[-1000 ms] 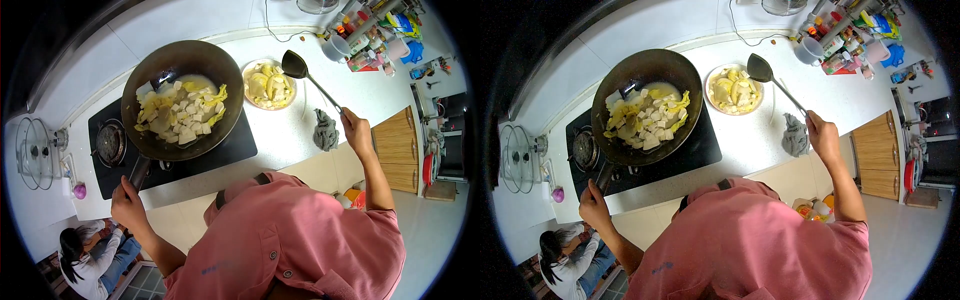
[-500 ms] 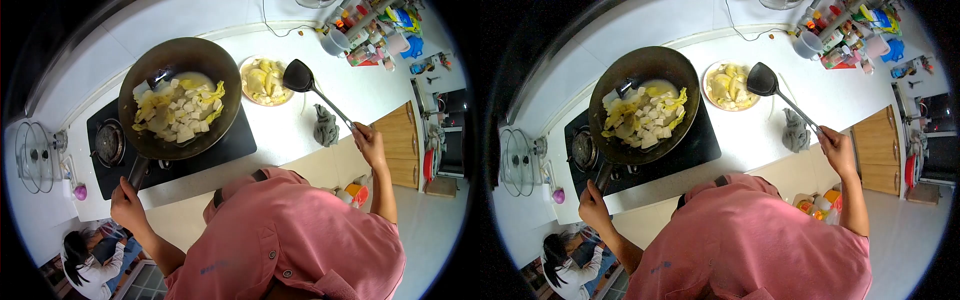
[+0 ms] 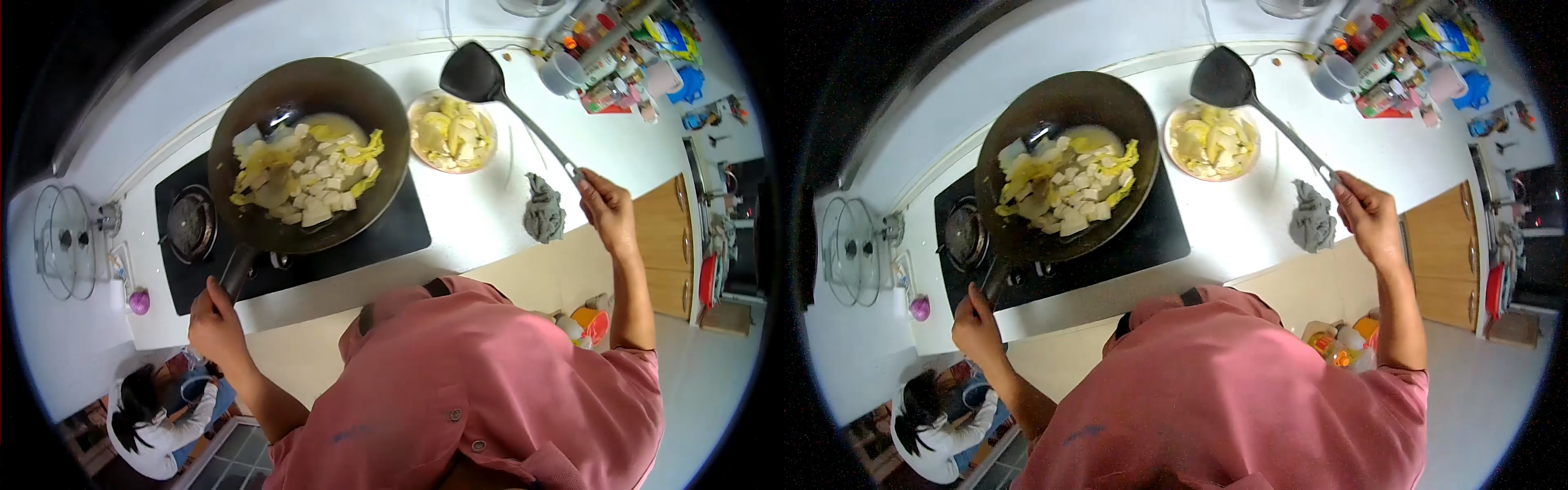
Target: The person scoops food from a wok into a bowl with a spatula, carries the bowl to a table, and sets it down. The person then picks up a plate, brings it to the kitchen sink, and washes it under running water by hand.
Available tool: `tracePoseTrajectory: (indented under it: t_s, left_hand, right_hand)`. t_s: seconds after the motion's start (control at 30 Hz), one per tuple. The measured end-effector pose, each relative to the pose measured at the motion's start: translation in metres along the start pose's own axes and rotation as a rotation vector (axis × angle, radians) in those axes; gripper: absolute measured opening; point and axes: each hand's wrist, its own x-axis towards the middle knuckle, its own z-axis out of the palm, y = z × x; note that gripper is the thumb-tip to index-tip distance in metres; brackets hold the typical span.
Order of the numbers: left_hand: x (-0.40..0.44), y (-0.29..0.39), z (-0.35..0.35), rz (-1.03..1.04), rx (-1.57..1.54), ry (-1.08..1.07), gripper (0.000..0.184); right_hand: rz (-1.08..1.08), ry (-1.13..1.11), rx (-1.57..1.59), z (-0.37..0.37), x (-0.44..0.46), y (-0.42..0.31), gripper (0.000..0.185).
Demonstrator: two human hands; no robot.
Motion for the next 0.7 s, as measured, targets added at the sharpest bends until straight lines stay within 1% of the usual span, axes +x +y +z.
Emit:
tracePoseTrajectory:
  t_s: [0.07, 0.13, 0.2, 0.27, 0.33, 0.4, 0.43, 0.5, 0.53, 0.6, 0.63, 0.7]
  left_hand:
    - [0.0, 0.001, -0.001, 0.019, -0.021, 0.02, 0.033]
    - [0.001, 0.004, -0.004, 0.013, -0.011, 0.01, 0.034]
    - [0.001, 0.002, -0.003, 0.039, -0.046, 0.048, 0.033]
    - [0.002, 0.005, -0.005, 0.051, -0.075, 0.072, 0.032]
    - [0.001, 0.001, -0.002, 0.06, -0.091, 0.102, 0.029]
    - [0.001, 0.001, 0.0, 0.056, -0.092, 0.119, 0.029]
    - [0.001, 0.001, 0.001, 0.067, -0.104, 0.158, 0.029]
    - [0.002, 0.002, -0.001, 0.067, -0.093, 0.157, 0.029]
    - [0.002, 0.003, -0.001, 0.068, -0.087, 0.154, 0.029]
    - [0.002, 0.002, -0.001, 0.064, -0.089, 0.151, 0.03]
    - [0.002, 0.001, 0.0, 0.062, -0.089, 0.149, 0.03]
    - [0.001, 0.002, 0.001, 0.046, -0.078, 0.156, 0.032]
  right_hand:
    - [-0.11, -0.094, -0.039, 0.01, 0.009, -0.038, 0.031]
    - [-0.27, -0.128, -0.211, 0.03, 0.021, -0.069, 0.029]
    - [-0.616, -0.157, -0.546, 0.049, 0.038, -0.096, 0.027]
    - [-0.854, -0.161, -0.709, 0.074, 0.056, -0.121, 0.024]
    - [-0.835, -0.181, -0.981, 0.097, 0.073, -0.147, 0.021]
    - [-0.859, -0.285, -1.055, 0.109, 0.102, -0.159, 0.02]
    - [-0.743, -0.348, -1.007, 0.112, 0.107, -0.168, 0.021]
    - [-0.509, -0.474, -0.907, 0.114, 0.11, -0.191, 0.024]
    - [-0.327, -0.545, -0.939, 0.113, 0.113, -0.2, 0.024]
    - [-0.046, -0.707, -0.767, 0.11, 0.129, -0.193, 0.023]
    - [0.074, -0.758, -0.663, 0.11, 0.123, -0.194, 0.023]
    - [0.237, -0.874, -0.494, 0.116, 0.135, -0.164, 0.025]
